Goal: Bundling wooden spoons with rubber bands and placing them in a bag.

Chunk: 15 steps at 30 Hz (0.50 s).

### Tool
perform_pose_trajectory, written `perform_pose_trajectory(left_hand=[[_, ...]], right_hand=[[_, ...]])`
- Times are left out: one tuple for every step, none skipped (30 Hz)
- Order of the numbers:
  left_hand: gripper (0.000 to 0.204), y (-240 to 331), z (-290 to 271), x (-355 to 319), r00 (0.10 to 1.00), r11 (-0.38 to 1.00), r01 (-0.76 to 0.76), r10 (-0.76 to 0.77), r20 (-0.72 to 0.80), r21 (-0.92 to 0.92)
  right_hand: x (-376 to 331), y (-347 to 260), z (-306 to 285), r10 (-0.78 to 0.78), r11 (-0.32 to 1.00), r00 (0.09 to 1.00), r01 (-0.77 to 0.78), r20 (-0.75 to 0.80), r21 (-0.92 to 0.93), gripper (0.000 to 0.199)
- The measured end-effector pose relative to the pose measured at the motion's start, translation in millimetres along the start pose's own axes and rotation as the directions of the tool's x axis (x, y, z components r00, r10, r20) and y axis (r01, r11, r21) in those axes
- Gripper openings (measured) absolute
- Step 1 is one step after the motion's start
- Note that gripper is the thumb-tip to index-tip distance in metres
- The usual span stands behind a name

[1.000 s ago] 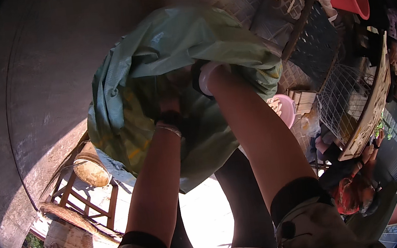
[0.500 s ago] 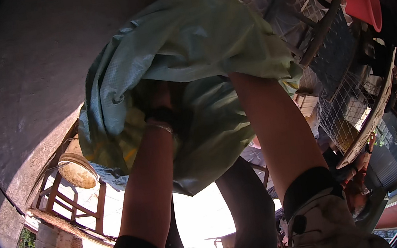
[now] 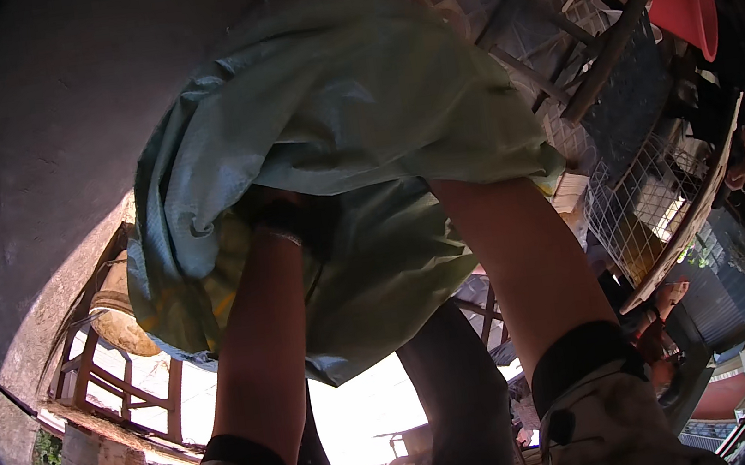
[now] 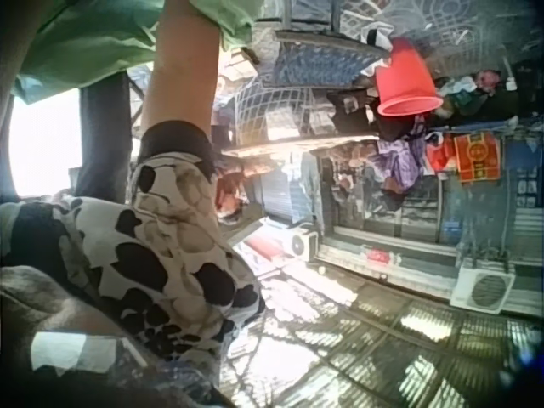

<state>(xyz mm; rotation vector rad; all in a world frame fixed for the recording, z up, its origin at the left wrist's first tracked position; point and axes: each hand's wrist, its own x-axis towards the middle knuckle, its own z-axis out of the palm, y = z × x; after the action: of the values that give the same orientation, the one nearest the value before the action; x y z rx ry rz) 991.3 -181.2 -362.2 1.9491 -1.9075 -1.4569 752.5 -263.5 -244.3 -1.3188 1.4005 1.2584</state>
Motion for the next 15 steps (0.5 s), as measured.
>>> perform_pose_trajectory(left_hand=[[0.047, -5, 0, -8, 1.0, 1.0, 0.014, -0.014, 0.009, -0.009], [0.047, -6, 3, -13, 1.0, 0.999, 0.024, -0.023, 0.017, -0.028], [0.047, -8, 6, -19, 0.999, 0.998, 0.031, -0.029, 0.024, -0.051], [0.047, -10, 8, -26, 0.999, 0.997, 0.042, -0.04, 0.026, -0.066], [0.047, -14, 11, -35, 0.998, 0.995, 0.057, -0.054, 0.037, -0.088], [0.047, -19, 13, -44, 0.997, 0.991, 0.074, -0.07, 0.041, -0.112], [0.047, -38, -2, -58, 0.993, 0.99, 0.11, -0.107, 0.038, -0.083], [0.047, -45, -4, -67, 0.991, 0.987, 0.13, -0.127, 0.042, -0.099], [0.047, -51, -6, -78, 0.988, 0.982, 0.152, -0.147, 0.048, -0.108], [0.047, -52, -1, -86, 0.985, 0.976, 0.167, -0.16, 0.061, -0.141], [0.048, -53, 4, -94, 0.983, 0.969, 0.181, -0.171, 0.073, -0.168], [0.048, -61, -1, -103, 0.977, 0.964, 0.207, -0.196, 0.078, -0.165], [0.048, -67, -4, -113, 0.972, 0.959, 0.231, -0.22, 0.085, -0.166], [0.048, -69, -7, -120, 0.968, 0.953, 0.248, -0.235, 0.088, -0.177], [0.048, -69, -5, -122, 0.967, 0.95, 0.25, -0.236, 0.095, -0.186]], right_hand=[[4, -2, 3, -0.009, 1.0, 1.0, 0.009, -0.003, 0.006, 0.051], [4, 0, 3, 0.003, 1.0, 1.0, -0.003, -0.004, 0.014, 0.05], [5, 2, 5, 0.01, 1.0, 1.0, -0.01, -0.007, 0.017, 0.05], [7, 4, 7, 0.011, 1.0, 1.0, -0.011, -0.011, 0.023, 0.05], [9, 6, 10, 0.015, 0.999, 1.0, -0.015, -0.012, 0.031, 0.049], [12, 9, 12, 0.019, 0.999, 1.0, -0.019, -0.012, 0.037, 0.049], [17, -7, 15, -0.031, 0.997, 0.999, 0.032, -0.022, 0.069, 0.049], [21, -6, 17, -0.03, 0.996, 0.999, 0.032, -0.025, 0.079, 0.048], [23, -5, 20, -0.027, 0.995, 0.999, 0.03, -0.028, 0.094, 0.048], [23, 2, 21, -0.008, 0.996, 1.0, 0.01, -0.027, 0.09, 0.048], [22, 8, 23, 0.011, 0.996, 1.0, -0.008, -0.028, 0.089, 0.048], [26, 5, 26, 0.0, 0.994, 1.0, 0.003, -0.031, 0.109, 0.047], [30, 2, 29, -0.017, 0.991, 0.999, 0.021, -0.035, 0.129, 0.047], [31, 4, 30, -0.008, 0.991, 0.999, 0.014, -0.042, 0.137, 0.047], [30, 5, 32, -0.015, 0.988, 0.999, 0.023, -0.049, 0.153, 0.046]])
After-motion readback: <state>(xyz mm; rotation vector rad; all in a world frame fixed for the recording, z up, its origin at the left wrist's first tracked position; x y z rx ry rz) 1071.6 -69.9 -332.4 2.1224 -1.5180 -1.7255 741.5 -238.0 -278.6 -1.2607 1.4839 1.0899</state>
